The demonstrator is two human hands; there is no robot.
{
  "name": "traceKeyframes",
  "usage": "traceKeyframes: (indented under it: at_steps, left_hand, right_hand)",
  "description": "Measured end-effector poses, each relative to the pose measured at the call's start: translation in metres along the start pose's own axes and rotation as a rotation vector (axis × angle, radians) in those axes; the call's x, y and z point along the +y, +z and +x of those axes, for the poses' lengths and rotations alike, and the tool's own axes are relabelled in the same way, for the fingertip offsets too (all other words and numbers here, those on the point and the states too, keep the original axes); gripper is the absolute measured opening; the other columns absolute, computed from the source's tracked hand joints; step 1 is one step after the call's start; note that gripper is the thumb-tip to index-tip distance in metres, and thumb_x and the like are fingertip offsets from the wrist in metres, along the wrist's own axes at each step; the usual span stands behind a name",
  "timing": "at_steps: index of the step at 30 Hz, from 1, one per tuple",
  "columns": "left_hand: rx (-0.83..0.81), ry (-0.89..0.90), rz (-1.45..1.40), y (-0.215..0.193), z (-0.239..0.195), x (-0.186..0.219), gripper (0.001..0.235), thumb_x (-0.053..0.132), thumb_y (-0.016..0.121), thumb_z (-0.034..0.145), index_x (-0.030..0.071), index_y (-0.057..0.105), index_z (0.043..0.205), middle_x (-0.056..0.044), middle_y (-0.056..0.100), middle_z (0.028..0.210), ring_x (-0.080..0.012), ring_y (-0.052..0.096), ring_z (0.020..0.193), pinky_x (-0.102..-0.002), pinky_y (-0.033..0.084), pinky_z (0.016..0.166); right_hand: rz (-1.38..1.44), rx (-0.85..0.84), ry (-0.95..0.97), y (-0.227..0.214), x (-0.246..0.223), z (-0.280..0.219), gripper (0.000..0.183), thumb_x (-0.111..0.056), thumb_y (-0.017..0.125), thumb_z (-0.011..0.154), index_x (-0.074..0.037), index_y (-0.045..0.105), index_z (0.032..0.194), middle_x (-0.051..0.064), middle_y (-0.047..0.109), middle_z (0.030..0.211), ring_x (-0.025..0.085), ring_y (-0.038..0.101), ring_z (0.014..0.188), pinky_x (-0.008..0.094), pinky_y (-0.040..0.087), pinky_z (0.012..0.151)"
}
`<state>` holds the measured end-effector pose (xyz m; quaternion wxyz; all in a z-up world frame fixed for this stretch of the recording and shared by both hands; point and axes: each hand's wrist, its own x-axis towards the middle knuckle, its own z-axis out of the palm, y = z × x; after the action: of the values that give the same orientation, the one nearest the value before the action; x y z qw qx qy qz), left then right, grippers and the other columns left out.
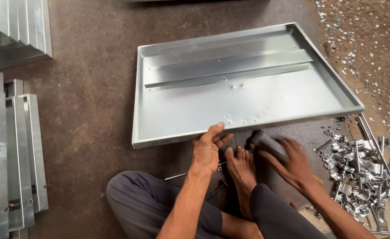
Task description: The person assembles a metal box by attaching latches and rods to a sheet metal panel and then hammering the edges of the box frame to secure them.
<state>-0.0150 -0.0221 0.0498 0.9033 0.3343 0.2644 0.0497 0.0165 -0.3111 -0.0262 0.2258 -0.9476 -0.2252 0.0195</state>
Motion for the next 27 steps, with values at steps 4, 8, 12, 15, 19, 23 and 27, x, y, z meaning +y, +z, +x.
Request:
traceKeyframes:
  at_steps: [4, 8, 12, 15, 19, 23, 27]
  left_hand:
    - [-0.018, -0.025, -0.128, 0.037, 0.001, 0.033, 0.028, 0.017, 0.078, 0.079, -0.001, 0.07, 0.099, -0.014, 0.072, 0.097, -0.025, 0.073, 0.091, -0.04, 0.066, 0.083]
    - [0.003, -0.006, -0.151, 0.05, 0.024, 0.047, 0.03, 0.016, 0.078, 0.078, -0.004, 0.068, 0.098, -0.018, 0.072, 0.097, -0.029, 0.074, 0.09, -0.041, 0.066, 0.082]
    - [0.059, -0.023, -0.125, 0.037, 0.056, 0.032, 0.03, 0.013, 0.081, 0.076, -0.002, 0.066, 0.098, -0.015, 0.067, 0.098, -0.0309, 0.071, 0.092, -0.045, 0.068, 0.083]
    - [0.044, -0.135, -0.122, 0.009, 0.076, 0.008, 0.029, 0.013, 0.082, 0.078, -0.003, 0.066, 0.097, -0.014, 0.068, 0.1, -0.0297, 0.069, 0.098, -0.041, 0.067, 0.085]
    - [0.079, -0.279, -0.125, -0.027, 0.054, -0.038, 0.024, 0.016, 0.076, 0.085, 0.001, 0.066, 0.1, -0.009, 0.063, 0.095, -0.0243, 0.061, 0.09, -0.04, 0.057, 0.081]
    - [0.056, -0.371, -0.256, -0.022, 0.012, -0.033, 0.02, 0.024, 0.068, 0.088, 0.008, 0.061, 0.098, -0.009, 0.066, 0.096, -0.0241, 0.066, 0.096, -0.041, 0.052, 0.088]
    - [-0.017, -0.316, 0.24, -0.025, -0.059, 0.008, 0.036, 0.034, 0.064, 0.089, 0.001, 0.075, 0.1, -0.013, 0.08, 0.086, -0.0204, 0.074, 0.073, -0.037, 0.057, 0.07]
  right_hand:
    - [0.474, -0.307, 0.235, 0.049, -0.078, 0.13, 0.069, -0.048, 0.066, 0.085, -0.006, 0.06, 0.139, 0.02, 0.062, 0.138, 0.036, 0.058, 0.129, 0.045, 0.048, 0.108]
    - [0.453, -0.133, -0.101, 0.042, -0.106, 0.155, 0.064, -0.036, 0.081, 0.069, 0.0, 0.062, 0.119, 0.02, 0.068, 0.11, 0.034, 0.066, 0.099, 0.045, 0.055, 0.087]
    - [0.165, -0.518, -0.126, 0.006, -0.117, 0.137, 0.071, -0.05, 0.085, 0.076, 0.005, 0.065, 0.117, 0.026, 0.073, 0.1, 0.034, 0.071, 0.09, 0.045, 0.056, 0.081]
    - [0.208, -0.137, -0.544, -0.015, -0.119, 0.097, 0.063, -0.045, 0.086, 0.078, -0.011, 0.062, 0.126, 0.012, 0.073, 0.111, 0.024, 0.067, 0.102, 0.041, 0.05, 0.092]
    - [-0.084, 0.311, -0.333, -0.039, -0.102, 0.079, 0.06, -0.04, 0.072, 0.088, -0.007, 0.06, 0.136, 0.013, 0.068, 0.13, 0.03, 0.057, 0.122, 0.041, 0.034, 0.104]
    - [-0.098, -0.008, -0.219, -0.038, -0.09, 0.071, 0.037, -0.023, 0.066, 0.094, -0.021, 0.066, 0.132, -0.001, 0.07, 0.121, 0.018, 0.061, 0.113, 0.041, 0.033, 0.103]
    - [-0.093, -0.035, -0.192, -0.03, -0.082, 0.051, 0.033, -0.018, 0.06, 0.098, -0.022, 0.066, 0.13, -0.005, 0.07, 0.125, 0.014, 0.06, 0.117, 0.039, 0.035, 0.106]
